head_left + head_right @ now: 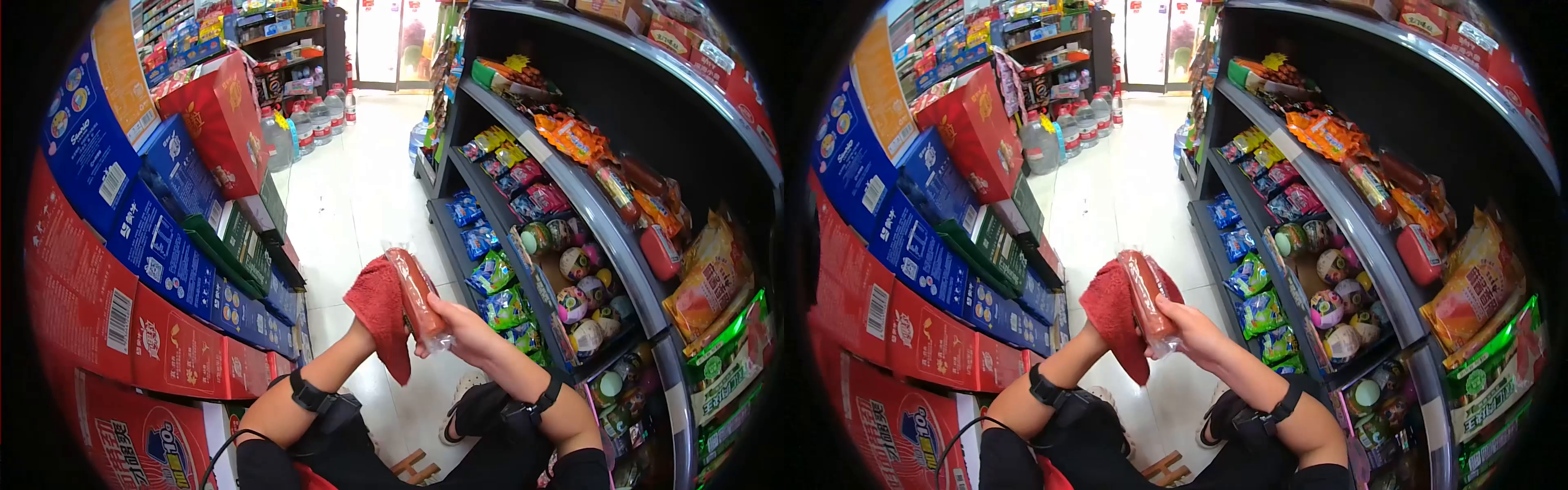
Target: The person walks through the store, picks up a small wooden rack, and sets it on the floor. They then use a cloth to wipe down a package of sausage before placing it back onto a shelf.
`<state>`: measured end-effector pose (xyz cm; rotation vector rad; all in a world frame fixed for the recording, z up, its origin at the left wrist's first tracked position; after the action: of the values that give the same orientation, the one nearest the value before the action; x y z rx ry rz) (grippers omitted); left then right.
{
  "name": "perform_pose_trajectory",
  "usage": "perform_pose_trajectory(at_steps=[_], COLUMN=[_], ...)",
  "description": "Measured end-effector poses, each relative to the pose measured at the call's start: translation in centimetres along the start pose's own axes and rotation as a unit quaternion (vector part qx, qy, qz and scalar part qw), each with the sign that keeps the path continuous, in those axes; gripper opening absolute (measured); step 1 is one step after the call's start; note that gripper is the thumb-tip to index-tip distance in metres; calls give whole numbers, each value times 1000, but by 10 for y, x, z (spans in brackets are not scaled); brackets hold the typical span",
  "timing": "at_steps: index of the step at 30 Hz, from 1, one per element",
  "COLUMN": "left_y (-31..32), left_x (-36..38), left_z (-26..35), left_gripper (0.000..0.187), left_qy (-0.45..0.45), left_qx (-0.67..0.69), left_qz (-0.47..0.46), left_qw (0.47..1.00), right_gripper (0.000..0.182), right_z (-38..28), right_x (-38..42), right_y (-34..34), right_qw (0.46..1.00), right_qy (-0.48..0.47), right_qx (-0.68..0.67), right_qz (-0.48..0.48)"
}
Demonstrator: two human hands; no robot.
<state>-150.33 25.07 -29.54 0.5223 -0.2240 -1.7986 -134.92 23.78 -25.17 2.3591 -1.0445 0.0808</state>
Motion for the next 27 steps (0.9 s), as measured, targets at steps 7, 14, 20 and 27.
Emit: perform_pose_trajectory(at_steps=[7,14,20,27], left_y=[14,9,8,5], left_x=[18,15,21,8], left_z=[37,17,3,18], left_gripper=[31,23,21,26], left_qy=[-56,-14,-72,-4], left_qx=[-85,146,211,186], left_qz=[7,47,144,148], left_qw=[995,988,964,971], right_gripper=[48,39,33,30], right_z=[3,14,17,14], right_x=[13,8,11,8], right_y=[1,-7,21,26], right_qw=[994,982,999,996], right_qy=[61,-19,1,-14], right_qx=[-47,166,8,55], right_qz=[-83,85,51,70])
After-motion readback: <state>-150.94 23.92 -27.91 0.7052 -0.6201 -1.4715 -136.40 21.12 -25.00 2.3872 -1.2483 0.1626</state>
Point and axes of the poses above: each hand's wrist, its own x-axis away from the middle knuckle, its own y-axis out of the palm, z = x × y, the point moved 3 cm from there along -x, towards the middle knuckle, and after that the axes turned 2 degrees about -x, right-handed, at the moved point
